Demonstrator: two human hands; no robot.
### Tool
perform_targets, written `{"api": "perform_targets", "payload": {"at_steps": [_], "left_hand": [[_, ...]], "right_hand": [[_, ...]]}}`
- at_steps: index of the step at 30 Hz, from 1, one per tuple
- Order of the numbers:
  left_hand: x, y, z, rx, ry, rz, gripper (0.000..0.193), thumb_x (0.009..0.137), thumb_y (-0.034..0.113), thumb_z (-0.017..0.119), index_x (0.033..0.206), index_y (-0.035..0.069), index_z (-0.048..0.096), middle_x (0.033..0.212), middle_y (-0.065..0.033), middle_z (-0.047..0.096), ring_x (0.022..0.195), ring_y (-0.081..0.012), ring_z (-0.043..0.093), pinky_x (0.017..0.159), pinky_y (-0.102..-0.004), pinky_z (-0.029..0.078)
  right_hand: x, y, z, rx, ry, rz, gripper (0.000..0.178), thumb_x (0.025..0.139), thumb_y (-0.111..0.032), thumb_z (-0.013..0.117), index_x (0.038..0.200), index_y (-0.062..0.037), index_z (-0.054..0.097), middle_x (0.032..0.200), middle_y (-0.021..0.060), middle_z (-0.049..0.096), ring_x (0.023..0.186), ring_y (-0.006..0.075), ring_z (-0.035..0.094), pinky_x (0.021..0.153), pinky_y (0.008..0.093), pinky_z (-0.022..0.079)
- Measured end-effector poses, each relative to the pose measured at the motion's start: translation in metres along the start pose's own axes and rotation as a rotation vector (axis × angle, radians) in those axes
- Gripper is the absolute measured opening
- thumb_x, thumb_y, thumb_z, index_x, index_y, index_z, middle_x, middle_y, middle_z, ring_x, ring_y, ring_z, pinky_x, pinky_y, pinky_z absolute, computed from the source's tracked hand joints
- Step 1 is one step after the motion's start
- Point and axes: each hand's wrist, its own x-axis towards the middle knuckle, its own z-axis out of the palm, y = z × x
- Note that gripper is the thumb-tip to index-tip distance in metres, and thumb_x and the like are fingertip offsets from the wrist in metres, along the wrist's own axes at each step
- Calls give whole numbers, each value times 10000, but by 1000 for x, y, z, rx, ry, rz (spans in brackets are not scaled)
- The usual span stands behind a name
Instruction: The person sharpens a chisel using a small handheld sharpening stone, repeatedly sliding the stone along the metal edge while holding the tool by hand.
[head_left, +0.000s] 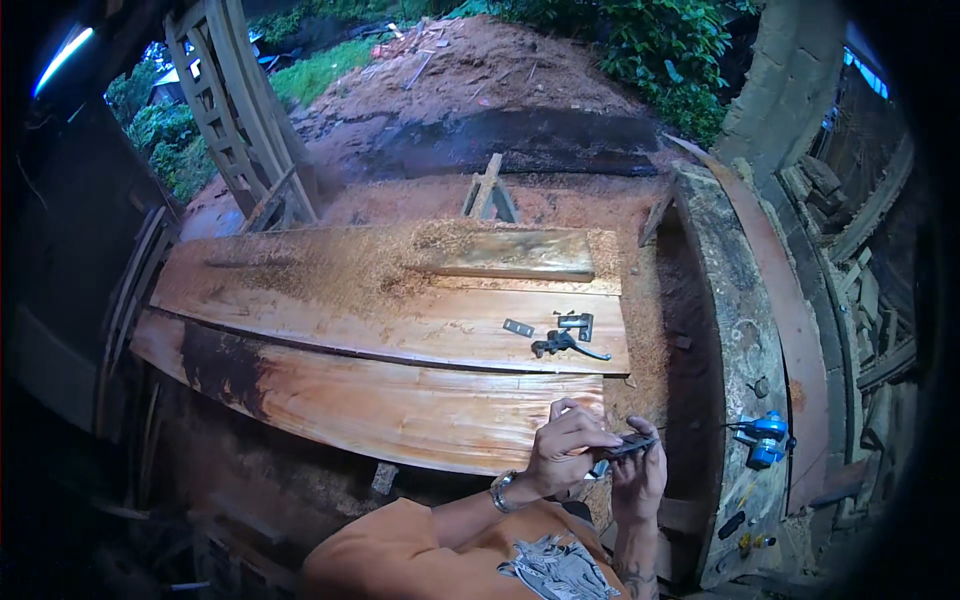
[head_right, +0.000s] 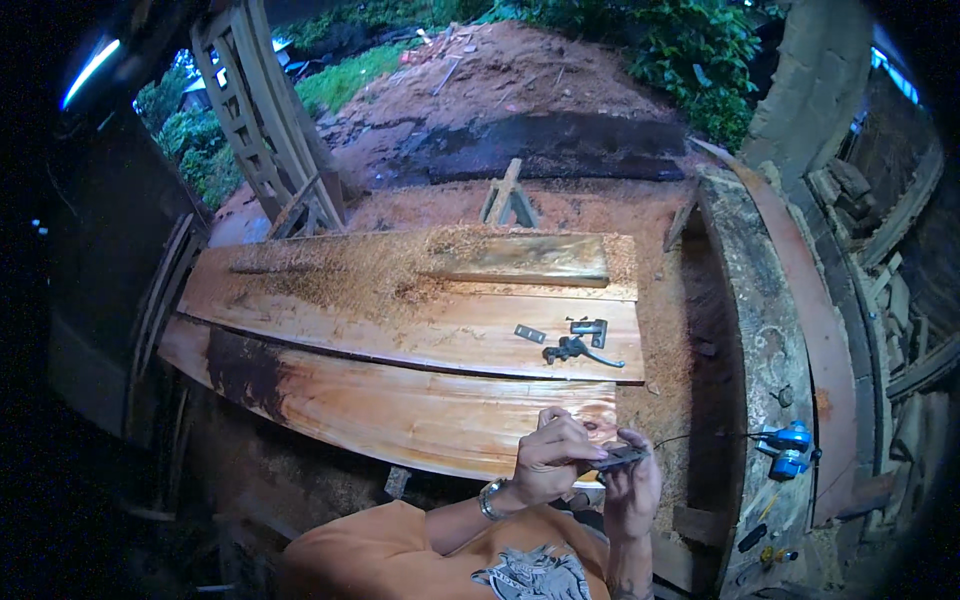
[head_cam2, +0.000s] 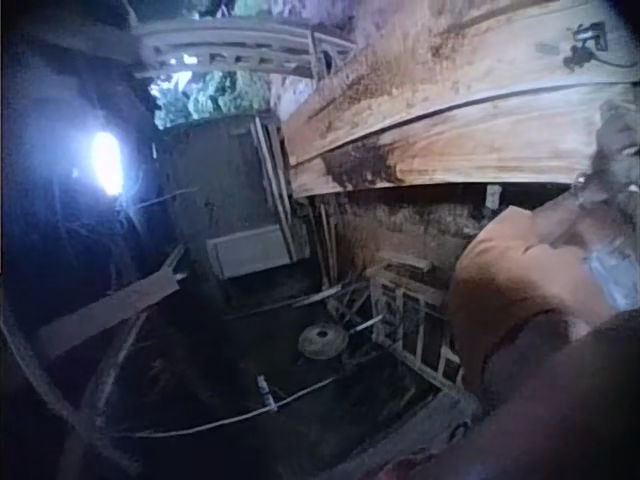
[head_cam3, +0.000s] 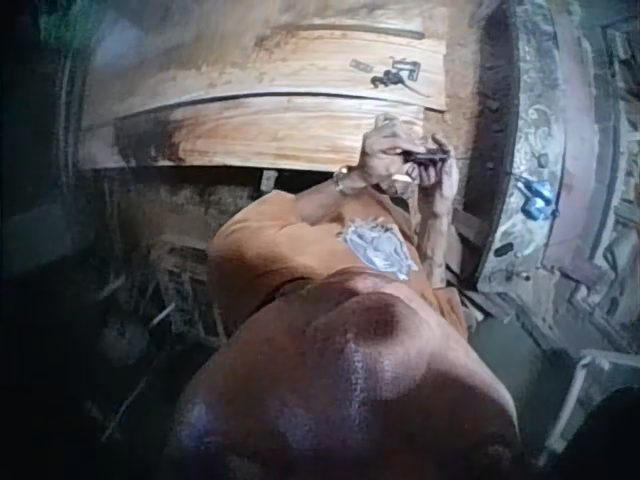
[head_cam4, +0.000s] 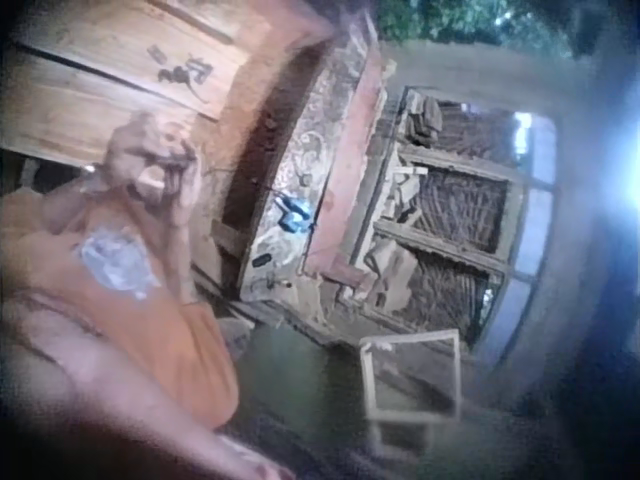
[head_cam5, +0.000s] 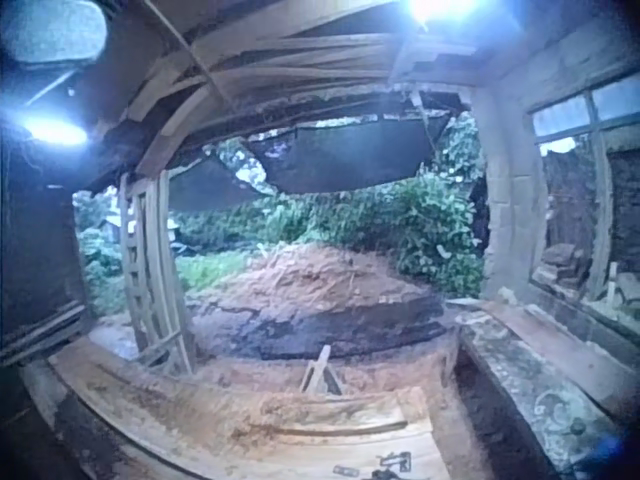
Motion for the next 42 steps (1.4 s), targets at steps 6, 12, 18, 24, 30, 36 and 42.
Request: {"api": "perform_targets", "payload": {"at_steps": [6, 12, 18, 24, 30, 36, 42], "left_hand": [[4, 9, 18, -42, -33, -13, 314, 681, -123, 740, 889, 110, 762, 777, -5, 656, 754, -171, 632, 833, -343, 405], [1, -1, 34, -80, -76, -87, 283, 692, -67, 716, 922, 87, 776, 824, -23, 691, 807, -179, 634, 834, -322, 414], [11, -8, 54, -211, -37, -90, 365, 640, -136, 582, 897, 52, 760, 781, -58, 655, 736, -191, 572, 756, -329, 445], [27, 7, 70, -277, -35, -108, 206, 738, -132, 678, 848, 40, 712, 795, -56, 663, 787, -191, 610, 751, -303, 480], [19, 9, 83, -335, -72, -105, 224, 725, -158, 681, 844, 32, 695, 806, -68, 680, 790, -199, 623, 768, -319, 519], [16, 10, 88, -368, -98, -117, 235, 716, -157, 666, 847, 35, 702, 802, -61, 677, 785, -196, 618, 757, -322, 515], [17, 6, 95, -354, -127, -79, 183, 744, -113, 681, 824, 45, 725, 781, -45, 665, 783, -204, 623, 749, -334, 513]], "right_hand": [[-3, -12, -16, -79, -24, -86, 475, 1061, -350, 515, 1323, 45, 480, 1145, 140, 637, 1056, 200, 638, 950, 330, 502], [-6, -29, -25, -180, -38, -84, 464, 1081, -325, 445, 1362, 44, 467, 1112, 154, 653, 1013, 219, 665, 910, 351, 519], [1, -53, -28, -314, 9, -215, 526, 1105, -377, 358, 1302, 69, 558, 1176, 159, 662, 1098, 212, 635, 999, 355, 479], [-4, -68, -33, -412, -50, -306, 532, 1108, -358, 358, 1317, 91, 550, 1159, 146, 667, 1077, 166, 629, 968, 309, 477], [-20, -76, -37, -478, -3, -331, 553, 1101, -381, 371, 1343, 87, 540, 1166, 150, 667, 1104, 173, 630, 991, 307, 470], [-28, -78, -41, -476, 46, -365, 568, 1087, -405, 409, 1355, 78, 538, 1165, 144, 674, 1117, 180, 630, 982, 302, 475], [-25, -78, -39, -487, 119, -434, 463, 1018, -333, 602, 1257, 64, 589, 1146, 135, 673, 1085, 179, 637, 956, 304, 482]]}}
